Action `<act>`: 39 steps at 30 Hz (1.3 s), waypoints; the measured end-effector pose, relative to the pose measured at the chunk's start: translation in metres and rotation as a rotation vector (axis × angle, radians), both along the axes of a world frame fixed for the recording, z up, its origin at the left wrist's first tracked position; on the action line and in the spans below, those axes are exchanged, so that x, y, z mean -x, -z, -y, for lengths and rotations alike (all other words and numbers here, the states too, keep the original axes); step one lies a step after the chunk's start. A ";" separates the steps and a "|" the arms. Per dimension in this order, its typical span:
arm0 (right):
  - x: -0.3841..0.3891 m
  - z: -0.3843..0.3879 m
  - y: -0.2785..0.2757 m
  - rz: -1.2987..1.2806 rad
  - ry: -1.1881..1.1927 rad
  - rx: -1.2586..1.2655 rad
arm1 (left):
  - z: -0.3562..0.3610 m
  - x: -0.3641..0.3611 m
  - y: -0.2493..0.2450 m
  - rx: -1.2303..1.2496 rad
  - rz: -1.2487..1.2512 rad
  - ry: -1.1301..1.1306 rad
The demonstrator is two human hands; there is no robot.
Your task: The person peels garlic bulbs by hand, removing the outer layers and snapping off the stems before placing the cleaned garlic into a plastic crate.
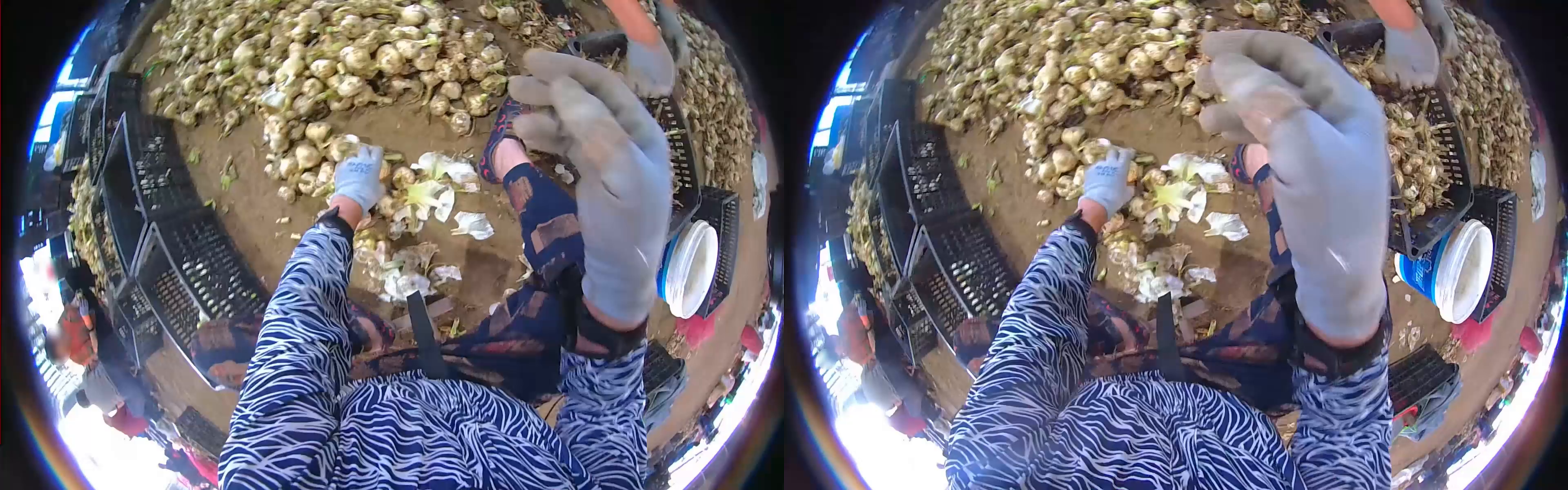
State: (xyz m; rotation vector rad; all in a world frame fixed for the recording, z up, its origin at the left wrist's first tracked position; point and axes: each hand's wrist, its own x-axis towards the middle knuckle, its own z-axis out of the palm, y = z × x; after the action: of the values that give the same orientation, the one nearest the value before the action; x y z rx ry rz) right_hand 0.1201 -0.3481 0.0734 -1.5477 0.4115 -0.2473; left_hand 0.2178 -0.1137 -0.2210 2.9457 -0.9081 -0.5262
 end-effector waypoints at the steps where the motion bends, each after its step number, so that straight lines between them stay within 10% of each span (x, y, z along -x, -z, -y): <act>1: -0.001 -0.006 0.000 -0.039 -0.033 0.031 | -0.006 0.012 -0.017 0.041 -0.068 -0.189; 4: -0.006 -0.029 0.020 0.017 -0.127 0.105 | -0.040 0.043 -0.034 0.681 0.048 -0.655; 7: 0.001 -0.066 0.051 -0.039 -0.285 0.272 | -0.064 0.075 -0.110 1.674 -0.872 -1.267; 9: 0.020 -0.096 0.058 -0.127 -0.481 0.355 | -0.079 0.106 -0.133 1.783 -0.826 -1.170; 10: 0.034 -0.115 0.078 -0.086 -0.495 0.366 | -0.076 0.120 -0.160 1.809 -0.889 -1.402; 14: 0.086 -0.189 0.100 -0.175 -0.422 -0.254 | -0.095 0.189 -0.167 1.520 -0.538 -0.909; 20: 0.109 -0.204 0.086 -0.156 -0.436 -0.434 | -0.109 0.228 -0.186 1.514 -0.442 -0.620; 25: 0.108 -0.196 0.065 -0.242 -0.507 -0.236 | -0.108 0.229 -0.188 1.553 -0.298 -0.632; 31: 0.120 -0.187 0.054 -0.259 -0.500 -0.850 | -0.118 0.218 -0.212 1.757 -0.555 -0.974; 37: 0.115 -0.173 0.039 -0.226 -0.588 -0.372 | -0.109 0.221 -0.200 1.670 -0.227 -0.632; 39: 0.110 -0.179 0.045 -0.166 -0.632 -0.288 | -0.115 0.222 -0.198 1.308 0.065 -0.492</act>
State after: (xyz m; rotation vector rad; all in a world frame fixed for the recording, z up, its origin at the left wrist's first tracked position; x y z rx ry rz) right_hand 0.0098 -0.1690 0.0287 -1.3423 0.0646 0.4175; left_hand -0.0042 0.0016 -0.0234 1.8238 -0.2556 0.1758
